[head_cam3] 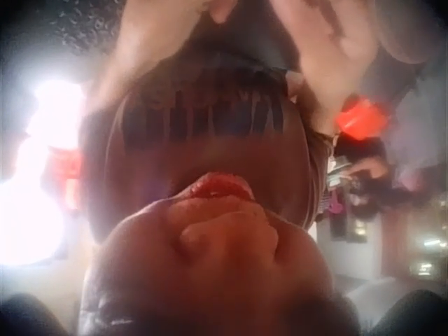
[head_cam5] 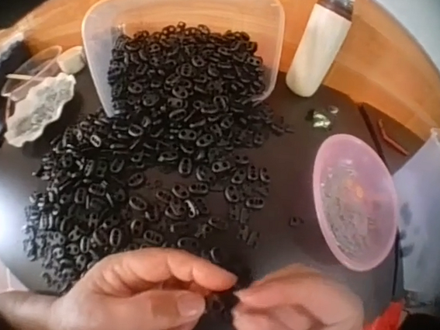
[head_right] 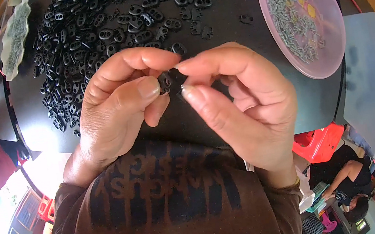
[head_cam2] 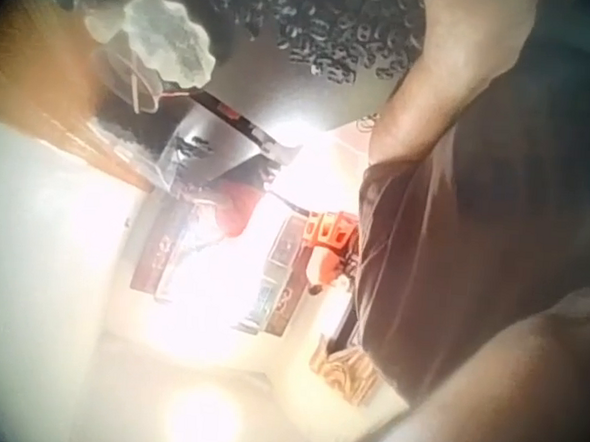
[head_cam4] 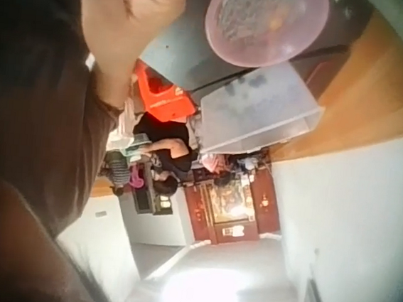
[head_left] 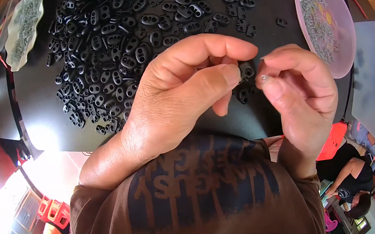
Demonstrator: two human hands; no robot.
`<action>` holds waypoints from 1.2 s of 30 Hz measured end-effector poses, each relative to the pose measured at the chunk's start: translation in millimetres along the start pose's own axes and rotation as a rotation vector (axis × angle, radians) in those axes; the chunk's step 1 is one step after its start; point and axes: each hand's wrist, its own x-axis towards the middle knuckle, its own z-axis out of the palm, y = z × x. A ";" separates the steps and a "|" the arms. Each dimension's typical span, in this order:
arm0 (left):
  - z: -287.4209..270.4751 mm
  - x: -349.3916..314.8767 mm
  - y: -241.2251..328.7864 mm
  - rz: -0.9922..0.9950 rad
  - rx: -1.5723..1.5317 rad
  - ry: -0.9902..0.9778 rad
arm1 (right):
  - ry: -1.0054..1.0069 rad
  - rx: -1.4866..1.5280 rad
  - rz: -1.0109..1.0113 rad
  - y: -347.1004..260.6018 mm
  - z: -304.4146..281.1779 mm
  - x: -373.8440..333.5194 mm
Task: The person assembles plastic cord locks by picking up small springs and plastic components from the table and fitting the springs and plastic parts together by hand.
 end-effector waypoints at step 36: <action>-9.8 -0.2 -6.1 0.508 0.670 -0.078 | -0.105 -0.297 -0.198 1.0 -0.3 -1.8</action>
